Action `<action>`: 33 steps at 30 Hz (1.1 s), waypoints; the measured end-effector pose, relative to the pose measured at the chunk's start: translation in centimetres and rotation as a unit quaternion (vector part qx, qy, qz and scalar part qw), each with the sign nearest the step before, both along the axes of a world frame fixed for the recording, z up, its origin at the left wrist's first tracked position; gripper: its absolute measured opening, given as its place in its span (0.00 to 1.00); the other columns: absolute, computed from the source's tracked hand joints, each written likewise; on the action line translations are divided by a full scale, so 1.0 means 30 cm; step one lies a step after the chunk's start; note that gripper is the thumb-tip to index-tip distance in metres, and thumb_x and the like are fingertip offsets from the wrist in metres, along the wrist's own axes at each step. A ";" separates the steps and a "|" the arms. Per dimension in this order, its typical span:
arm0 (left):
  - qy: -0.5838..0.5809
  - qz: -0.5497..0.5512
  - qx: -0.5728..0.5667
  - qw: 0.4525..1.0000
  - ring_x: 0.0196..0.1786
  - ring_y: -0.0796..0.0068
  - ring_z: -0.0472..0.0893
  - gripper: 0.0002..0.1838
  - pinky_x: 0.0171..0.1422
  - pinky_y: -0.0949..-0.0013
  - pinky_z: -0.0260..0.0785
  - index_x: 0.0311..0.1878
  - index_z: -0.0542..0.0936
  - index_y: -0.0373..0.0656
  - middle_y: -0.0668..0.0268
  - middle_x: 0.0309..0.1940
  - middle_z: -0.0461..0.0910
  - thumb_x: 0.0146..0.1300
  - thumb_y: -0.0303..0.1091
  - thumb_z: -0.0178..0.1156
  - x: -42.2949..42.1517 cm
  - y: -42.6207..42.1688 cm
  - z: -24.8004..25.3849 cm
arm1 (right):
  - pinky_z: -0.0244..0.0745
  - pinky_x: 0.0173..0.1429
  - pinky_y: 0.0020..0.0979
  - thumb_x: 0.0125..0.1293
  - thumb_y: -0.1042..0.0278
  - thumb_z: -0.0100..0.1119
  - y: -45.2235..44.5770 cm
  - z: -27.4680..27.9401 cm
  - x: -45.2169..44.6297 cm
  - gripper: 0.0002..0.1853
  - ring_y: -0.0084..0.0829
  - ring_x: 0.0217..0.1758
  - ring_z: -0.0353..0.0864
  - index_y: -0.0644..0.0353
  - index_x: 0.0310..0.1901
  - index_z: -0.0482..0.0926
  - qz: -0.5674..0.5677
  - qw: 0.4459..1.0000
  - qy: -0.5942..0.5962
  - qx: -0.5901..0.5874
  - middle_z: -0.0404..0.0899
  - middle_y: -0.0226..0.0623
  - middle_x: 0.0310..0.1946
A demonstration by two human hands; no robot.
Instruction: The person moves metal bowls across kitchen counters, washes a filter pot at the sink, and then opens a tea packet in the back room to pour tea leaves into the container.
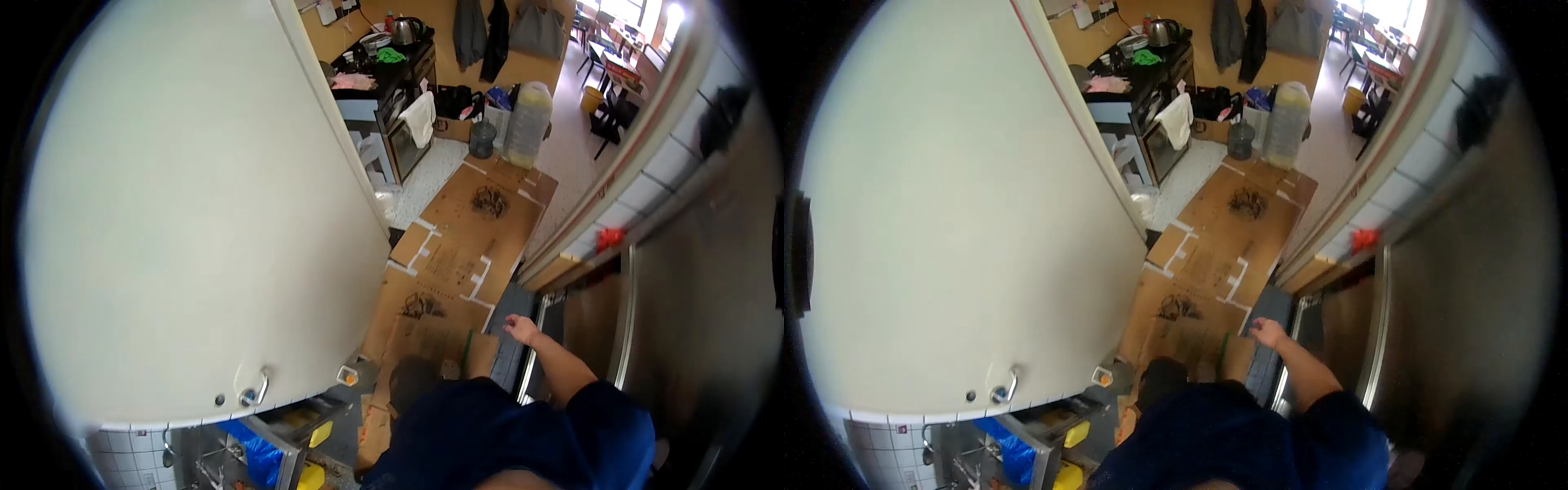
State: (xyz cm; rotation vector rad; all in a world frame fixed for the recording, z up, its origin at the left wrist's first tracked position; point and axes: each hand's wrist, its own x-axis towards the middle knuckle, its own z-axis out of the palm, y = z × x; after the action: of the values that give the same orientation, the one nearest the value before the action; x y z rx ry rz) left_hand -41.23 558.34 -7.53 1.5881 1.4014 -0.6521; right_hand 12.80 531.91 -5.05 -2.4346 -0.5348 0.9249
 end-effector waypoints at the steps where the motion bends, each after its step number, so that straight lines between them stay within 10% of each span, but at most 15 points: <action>1: 0.006 -0.006 -0.018 1.000 0.50 0.51 0.83 0.24 0.52 0.56 0.77 0.56 0.79 0.40 0.50 0.46 0.84 0.64 0.47 0.60 0.064 0.048 -0.007 | 0.77 0.58 0.37 0.64 0.54 0.63 0.024 0.027 0.082 0.26 0.45 0.53 0.84 0.64 0.58 0.78 -0.014 0.999 -0.016 0.030 0.85 0.48 0.49; 9: 0.076 -0.116 -0.095 0.986 0.52 0.52 0.83 0.24 0.54 0.56 0.77 0.59 0.79 0.40 0.50 0.48 0.84 0.65 0.45 0.59 0.717 0.659 -0.174 | 0.78 0.56 0.43 0.67 0.48 0.60 0.030 -0.033 0.461 0.27 0.47 0.52 0.84 0.61 0.58 0.79 0.051 0.993 -0.017 -0.104 0.84 0.51 0.49; 13: 0.096 -0.391 -0.007 0.915 0.54 0.48 0.82 0.25 0.58 0.55 0.75 0.58 0.80 0.36 0.44 0.51 0.82 0.65 0.43 0.59 1.408 1.105 -0.251 | 0.74 0.65 0.44 0.68 0.43 0.60 0.067 -0.040 0.532 0.31 0.50 0.61 0.79 0.60 0.62 0.77 -0.060 0.970 0.114 -0.207 0.81 0.51 0.57; 24: -0.302 -0.377 0.178 0.857 0.58 0.45 0.78 0.22 0.61 0.52 0.72 0.61 0.76 0.37 0.45 0.55 0.79 0.66 0.37 0.59 3.613 1.451 0.251 | 0.75 0.60 0.45 0.64 0.41 0.62 0.326 -0.423 0.965 0.29 0.49 0.57 0.81 0.54 0.58 0.81 -0.188 0.960 0.156 -0.135 0.84 0.46 0.53; 33: -0.380 -0.424 0.264 0.779 0.68 0.43 0.69 0.31 0.74 0.51 0.62 0.65 0.71 0.33 0.42 0.65 0.71 0.61 0.36 0.65 4.001 1.404 0.374 | 0.77 0.50 0.46 0.56 0.53 0.68 0.582 -0.576 2.207 0.23 0.46 0.49 0.85 0.58 0.49 0.85 0.032 0.974 0.146 -0.170 0.87 0.48 0.44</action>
State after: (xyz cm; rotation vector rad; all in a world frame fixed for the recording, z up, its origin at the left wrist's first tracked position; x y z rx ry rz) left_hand 78.80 600.46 3.70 2.5628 0.1840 -0.0032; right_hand 79.02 549.36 -22.34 -2.5169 -0.3743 1.4791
